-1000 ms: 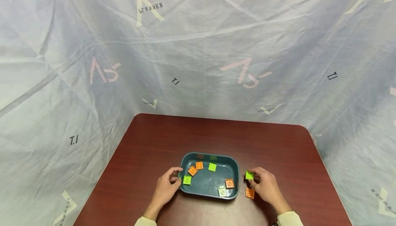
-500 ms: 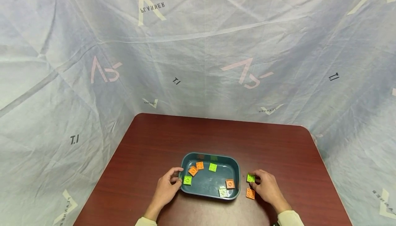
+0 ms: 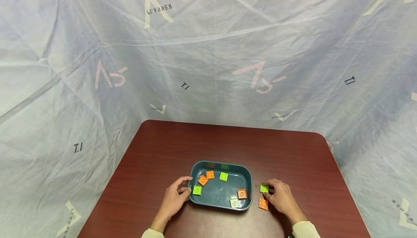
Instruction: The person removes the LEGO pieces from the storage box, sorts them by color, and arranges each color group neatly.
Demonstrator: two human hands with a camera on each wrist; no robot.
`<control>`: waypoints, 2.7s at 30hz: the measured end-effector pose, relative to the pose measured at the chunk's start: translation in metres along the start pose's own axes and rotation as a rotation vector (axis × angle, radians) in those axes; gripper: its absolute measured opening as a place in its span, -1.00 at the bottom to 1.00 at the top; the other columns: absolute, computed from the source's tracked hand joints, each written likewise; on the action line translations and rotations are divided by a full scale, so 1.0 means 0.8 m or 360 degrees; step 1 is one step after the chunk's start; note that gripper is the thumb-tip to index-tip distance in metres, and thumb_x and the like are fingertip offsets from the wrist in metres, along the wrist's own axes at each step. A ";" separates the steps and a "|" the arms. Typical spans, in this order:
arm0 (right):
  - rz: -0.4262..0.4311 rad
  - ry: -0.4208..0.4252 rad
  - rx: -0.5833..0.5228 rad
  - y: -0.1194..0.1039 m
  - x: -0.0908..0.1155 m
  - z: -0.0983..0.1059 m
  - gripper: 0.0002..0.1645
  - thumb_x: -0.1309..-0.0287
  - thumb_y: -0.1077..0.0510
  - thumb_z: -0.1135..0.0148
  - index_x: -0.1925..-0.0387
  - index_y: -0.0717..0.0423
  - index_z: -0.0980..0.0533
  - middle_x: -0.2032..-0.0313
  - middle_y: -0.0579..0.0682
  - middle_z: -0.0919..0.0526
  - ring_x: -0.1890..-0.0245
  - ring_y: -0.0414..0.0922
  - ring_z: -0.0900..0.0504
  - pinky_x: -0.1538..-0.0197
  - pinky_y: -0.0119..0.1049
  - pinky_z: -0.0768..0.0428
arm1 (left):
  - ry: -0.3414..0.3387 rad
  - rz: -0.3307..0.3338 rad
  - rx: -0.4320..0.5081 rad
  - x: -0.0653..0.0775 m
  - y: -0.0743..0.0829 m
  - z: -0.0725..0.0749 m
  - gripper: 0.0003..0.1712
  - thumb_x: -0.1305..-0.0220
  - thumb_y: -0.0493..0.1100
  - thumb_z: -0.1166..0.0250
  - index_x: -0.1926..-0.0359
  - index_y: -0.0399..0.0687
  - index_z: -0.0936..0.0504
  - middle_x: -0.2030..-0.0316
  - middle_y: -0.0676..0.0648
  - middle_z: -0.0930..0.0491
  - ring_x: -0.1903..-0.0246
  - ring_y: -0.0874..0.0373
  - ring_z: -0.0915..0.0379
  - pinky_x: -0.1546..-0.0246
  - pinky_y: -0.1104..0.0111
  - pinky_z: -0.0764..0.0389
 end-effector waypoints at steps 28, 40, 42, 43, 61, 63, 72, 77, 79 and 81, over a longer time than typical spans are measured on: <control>0.0164 0.0253 0.0066 -0.035 0.002 0.033 -0.59 -0.10 0.23 -0.59 -0.02 0.14 -0.71 0.07 0.04 -0.77 0.11 0.05 -0.81 0.10 0.01 -0.77 | 0.0037 0.0023 0.0152 -0.001 -0.005 -0.004 -0.56 -0.34 -0.35 -0.32 -0.20 0.03 -0.70 -0.08 -0.19 -0.73 0.09 0.05 -0.76 0.35 0.44 -0.70; 0.0187 0.0296 -0.0063 -0.065 0.004 0.040 -0.61 -0.17 0.26 -0.56 -0.04 0.11 -0.69 0.05 0.12 -0.74 0.06 0.15 -0.81 0.10 -0.07 -0.79 | 0.0020 0.0025 0.0189 -0.001 -0.006 -0.002 -0.57 -0.36 -0.36 -0.32 -0.21 0.01 -0.70 -0.09 -0.21 -0.72 0.07 0.01 -0.76 0.34 0.39 -0.74; 0.0208 0.0322 -0.0073 -0.070 0.004 0.039 -0.62 -0.16 0.26 -0.56 -0.03 0.10 -0.69 0.06 0.09 -0.74 0.05 0.15 -0.81 0.10 -0.11 -0.79 | 0.0018 0.0023 0.0185 -0.001 -0.005 -0.003 -0.57 -0.37 -0.35 -0.32 -0.21 0.01 -0.70 -0.10 -0.21 -0.72 0.07 0.01 -0.76 0.34 0.40 -0.73; 0.0215 0.0330 -0.0076 -0.073 0.005 0.039 -0.62 -0.16 0.26 -0.56 -0.03 0.10 -0.69 0.07 0.09 -0.74 0.05 0.15 -0.80 0.09 -0.11 -0.79 | 0.0016 0.0021 0.0181 -0.001 -0.005 -0.004 -0.57 -0.37 -0.35 -0.31 -0.22 0.02 -0.70 -0.10 -0.21 -0.72 0.07 0.02 -0.76 0.34 0.41 -0.73; 0.0315 0.0313 -0.0235 -0.126 -0.012 0.007 -0.62 -0.11 0.30 -0.59 0.01 0.14 -0.72 0.08 0.04 -0.75 0.09 0.05 -0.81 0.08 -0.16 -0.79 | 0.0031 -0.0043 0.0080 -0.001 -0.001 0.000 -0.58 -0.36 -0.33 -0.33 -0.20 0.04 -0.71 -0.08 -0.17 -0.74 0.08 0.04 -0.76 0.30 0.43 -0.68; 0.0314 0.0292 -0.0216 -0.130 -0.016 0.002 -0.61 -0.12 0.27 -0.59 -0.01 0.12 -0.72 0.08 0.04 -0.75 0.10 0.03 -0.82 0.07 -0.15 -0.79 | 0.0036 -0.0054 0.0073 -0.002 -0.002 0.000 -0.58 -0.36 -0.33 -0.34 -0.20 0.04 -0.71 -0.08 -0.16 -0.74 0.08 0.04 -0.76 0.29 0.43 -0.68; 0.0279 0.0198 -0.0283 -0.142 -0.026 -0.017 -0.59 -0.16 0.26 -0.57 -0.05 0.15 -0.71 0.05 0.04 -0.74 0.12 0.04 -0.84 0.09 -0.15 -0.79 | 0.0027 -0.0072 0.0039 -0.003 0.000 0.001 -0.58 -0.35 -0.29 -0.36 -0.20 0.08 -0.71 -0.07 -0.10 -0.75 0.06 0.06 -0.76 0.14 0.43 -0.68; 0.0283 0.0142 -0.0284 -0.152 -0.033 -0.031 -0.60 -0.19 0.23 -0.56 -0.07 0.13 -0.70 0.03 0.04 -0.74 0.07 0.06 -0.83 0.06 -0.15 -0.79 | 0.0022 -0.0065 0.0064 -0.003 0.001 0.001 -0.57 -0.33 -0.31 -0.37 -0.20 0.05 -0.71 -0.07 -0.11 -0.76 0.09 0.08 -0.76 0.16 0.42 -0.68; 0.0289 0.0134 -0.0266 -0.156 -0.037 -0.036 -0.61 -0.18 0.23 -0.56 -0.06 0.13 -0.71 0.03 0.03 -0.74 0.08 0.04 -0.83 0.05 -0.13 -0.79 | 0.0007 -0.0058 0.0069 -0.003 0.001 0.000 -0.57 -0.34 -0.30 -0.36 -0.21 0.05 -0.71 -0.07 -0.11 -0.76 0.08 0.09 -0.76 0.16 0.42 -0.68; 0.0290 0.0143 -0.0247 -0.159 -0.041 -0.040 -0.62 -0.17 0.23 -0.57 -0.04 0.11 -0.71 0.03 0.01 -0.74 0.09 0.02 -0.83 0.06 -0.12 -0.79 | -0.0007 -0.0058 0.0067 -0.003 0.000 -0.001 -0.57 -0.34 -0.28 -0.36 -0.21 0.06 -0.71 -0.07 -0.11 -0.76 0.08 0.09 -0.76 0.17 0.42 -0.68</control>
Point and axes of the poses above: each hand's wrist, its own x-axis away from the middle knuckle, its own z-axis out of the back of the hand, y = z × x, the point moved 7 cm from there along -x, towards the middle knuckle
